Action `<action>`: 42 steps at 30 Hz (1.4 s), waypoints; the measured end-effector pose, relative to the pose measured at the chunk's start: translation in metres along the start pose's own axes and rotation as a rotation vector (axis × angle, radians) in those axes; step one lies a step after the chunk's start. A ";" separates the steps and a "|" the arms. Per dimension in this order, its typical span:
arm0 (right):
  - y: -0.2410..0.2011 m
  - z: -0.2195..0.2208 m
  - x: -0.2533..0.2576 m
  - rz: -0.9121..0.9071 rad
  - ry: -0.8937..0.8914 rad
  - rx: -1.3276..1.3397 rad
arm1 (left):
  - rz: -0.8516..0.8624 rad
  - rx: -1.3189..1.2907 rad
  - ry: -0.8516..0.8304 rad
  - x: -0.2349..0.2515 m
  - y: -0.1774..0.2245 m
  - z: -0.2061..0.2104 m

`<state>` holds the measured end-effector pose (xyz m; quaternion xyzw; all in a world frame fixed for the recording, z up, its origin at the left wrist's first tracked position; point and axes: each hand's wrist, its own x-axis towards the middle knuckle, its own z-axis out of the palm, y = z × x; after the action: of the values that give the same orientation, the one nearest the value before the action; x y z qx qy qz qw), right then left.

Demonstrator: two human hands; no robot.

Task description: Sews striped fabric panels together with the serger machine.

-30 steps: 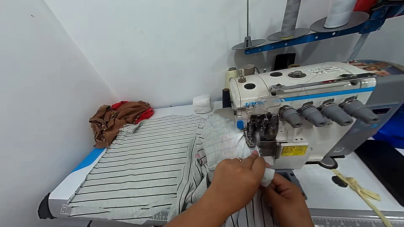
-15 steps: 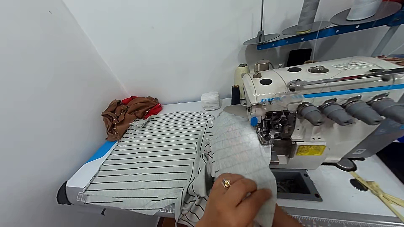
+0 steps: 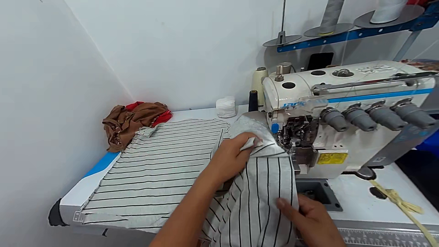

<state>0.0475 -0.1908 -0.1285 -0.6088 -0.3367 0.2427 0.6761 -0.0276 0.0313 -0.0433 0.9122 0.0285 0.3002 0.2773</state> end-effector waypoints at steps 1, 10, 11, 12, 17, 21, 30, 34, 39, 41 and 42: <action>-0.001 -0.007 -0.006 -0.004 -0.031 -0.049 | 0.073 -0.078 -0.005 -0.005 0.004 -0.002; 0.001 -0.015 -0.031 0.128 -0.286 0.206 | 0.504 0.186 -0.158 -0.060 0.071 0.027; 0.001 -0.014 -0.032 0.143 -0.267 0.239 | 0.513 0.233 -0.147 -0.063 0.074 0.033; 0.004 -0.015 -0.032 0.144 -0.256 0.269 | 0.515 0.271 -0.135 -0.064 0.076 0.038; 0.006 -0.013 -0.016 0.043 -0.219 0.349 | 0.430 0.434 -0.041 -0.054 0.083 0.056; 0.007 -0.005 0.014 -0.004 -0.136 0.354 | 0.389 0.526 0.076 -0.040 0.068 0.069; 0.004 -0.020 0.029 -0.065 -0.035 0.186 | 0.477 0.345 0.163 -0.036 0.027 0.057; 0.007 -0.037 0.018 -0.043 -0.018 0.265 | 0.501 0.312 0.178 -0.046 0.030 0.054; 0.006 -0.028 0.008 0.037 -0.083 0.253 | 0.513 0.356 0.169 -0.047 0.039 0.057; 0.007 -0.022 0.007 0.084 -0.099 0.294 | 0.525 0.348 0.178 -0.045 0.039 0.057; 0.006 -0.020 0.007 0.099 -0.101 0.308 | 0.525 0.340 0.196 -0.044 0.038 0.056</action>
<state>0.0679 -0.1978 -0.1344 -0.5008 -0.2988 0.3547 0.7308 -0.0366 -0.0374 -0.0842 0.8885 -0.1315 0.4387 0.0302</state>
